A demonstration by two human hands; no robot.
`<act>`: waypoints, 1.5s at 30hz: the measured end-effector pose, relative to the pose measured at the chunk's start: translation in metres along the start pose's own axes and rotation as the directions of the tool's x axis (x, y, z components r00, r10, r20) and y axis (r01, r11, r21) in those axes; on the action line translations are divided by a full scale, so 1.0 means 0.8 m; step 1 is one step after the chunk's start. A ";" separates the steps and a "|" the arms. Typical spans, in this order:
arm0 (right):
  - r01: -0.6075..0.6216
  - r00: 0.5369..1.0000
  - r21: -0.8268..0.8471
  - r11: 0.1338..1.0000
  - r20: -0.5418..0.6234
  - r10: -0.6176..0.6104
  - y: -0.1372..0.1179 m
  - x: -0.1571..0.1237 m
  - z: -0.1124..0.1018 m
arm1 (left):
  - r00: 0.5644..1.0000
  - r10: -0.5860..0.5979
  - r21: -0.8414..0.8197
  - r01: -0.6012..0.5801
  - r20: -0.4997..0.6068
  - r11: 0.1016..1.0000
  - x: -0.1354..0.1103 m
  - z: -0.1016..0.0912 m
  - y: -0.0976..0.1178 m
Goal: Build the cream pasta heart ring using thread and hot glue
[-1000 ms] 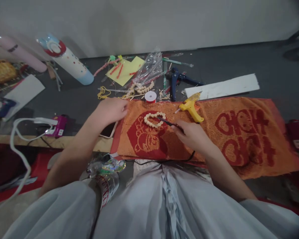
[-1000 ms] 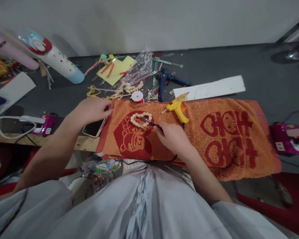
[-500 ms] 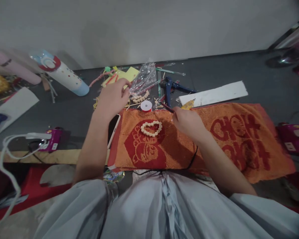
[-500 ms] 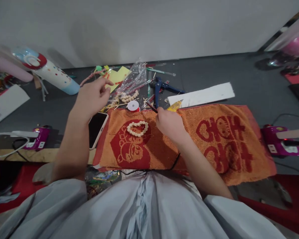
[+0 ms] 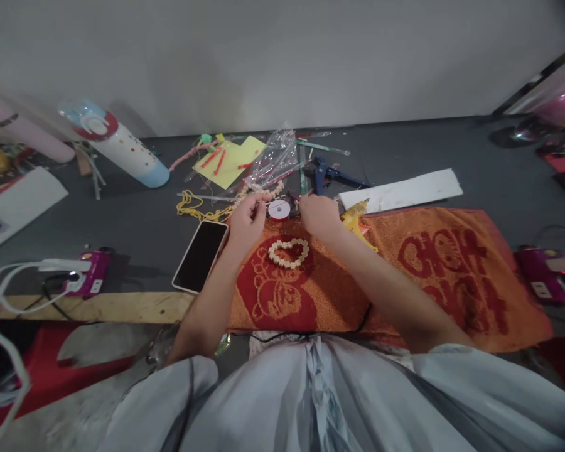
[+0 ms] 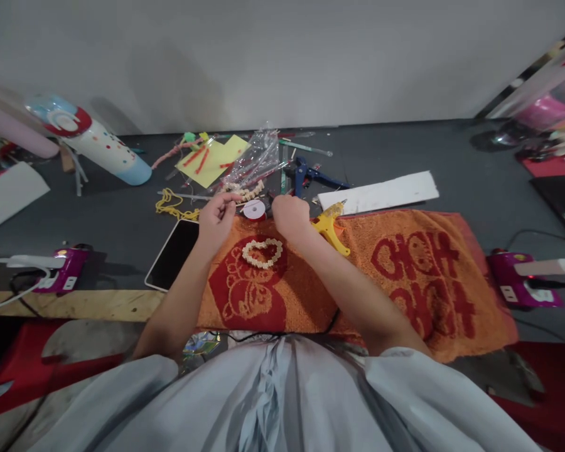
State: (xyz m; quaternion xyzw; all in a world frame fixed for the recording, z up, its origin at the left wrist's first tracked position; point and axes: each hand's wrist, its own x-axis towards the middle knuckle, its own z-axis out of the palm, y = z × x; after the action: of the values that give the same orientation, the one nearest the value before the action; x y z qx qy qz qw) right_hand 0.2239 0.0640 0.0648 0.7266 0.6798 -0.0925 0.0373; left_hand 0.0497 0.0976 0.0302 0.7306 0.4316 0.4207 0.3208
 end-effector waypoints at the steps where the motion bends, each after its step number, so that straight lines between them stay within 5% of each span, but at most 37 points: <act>1: 0.007 1.000 0.007 1.000 0.003 -0.007 -0.001 0.001 0.002 | 1.000 -0.004 0.001 0.004 -0.007 1.000 -0.001 0.001 -0.001; 8: 0.036 0.997 0.069 0.997 -0.064 -0.031 0.005 -0.011 0.008 | 0.999 0.029 -0.030 -0.029 -0.016 0.999 -0.008 0.002 0.008; 12: 0.083 0.991 0.347 0.934 -0.125 -0.042 0.015 -0.029 0.011 | 1.000 0.017 -0.055 -0.016 0.021 0.998 -0.012 0.003 0.012; 14: 0.129 0.986 0.609 0.782 -0.166 -0.033 0.016 -0.037 0.019 | 0.999 0.017 -0.075 -0.014 0.037 0.997 -0.014 0.005 0.015; 17: 0.144 0.986 0.931 0.336 -0.165 0.033 0.013 -0.046 0.034 | 0.996 0.021 -0.134 -0.009 0.089 0.991 -0.019 0.009 0.020; 20: 0.106 0.987 0.992 -0.068 -0.097 0.128 0.008 -0.052 0.045 | 0.985 0.019 -0.188 0.014 0.171 0.982 -0.023 0.014 0.025; 23: 0.093 0.981 0.964 -0.248 -0.046 0.190 0.007 -0.057 0.046 | 0.970 0.029 -0.201 0.021 0.241 0.979 -0.027 0.018 0.029; 33: 0.090 0.978 0.940 -0.329 -0.021 0.207 0.014 -0.070 0.047 | 0.929 0.084 -0.299 0.031 0.361 0.954 -0.034 0.028 0.036; 39: 0.029 0.987 0.958 -0.284 0.018 0.162 0.015 -0.080 0.052 | 0.941 0.068 -0.249 0.017 0.330 0.968 -0.038 0.037 0.031; 45: 0.054 0.977 0.908 -0.415 0.038 0.210 0.018 -0.073 0.057 | 0.905 0.115 -0.288 0.009 0.411 0.958 -0.043 0.044 0.033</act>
State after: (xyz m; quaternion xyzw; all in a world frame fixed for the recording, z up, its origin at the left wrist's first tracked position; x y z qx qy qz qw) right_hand 0.2309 -0.0024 0.0298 0.4770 0.2365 -0.5591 -0.6356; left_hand 0.0811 0.0520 0.0251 0.7625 0.2669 0.3183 0.4961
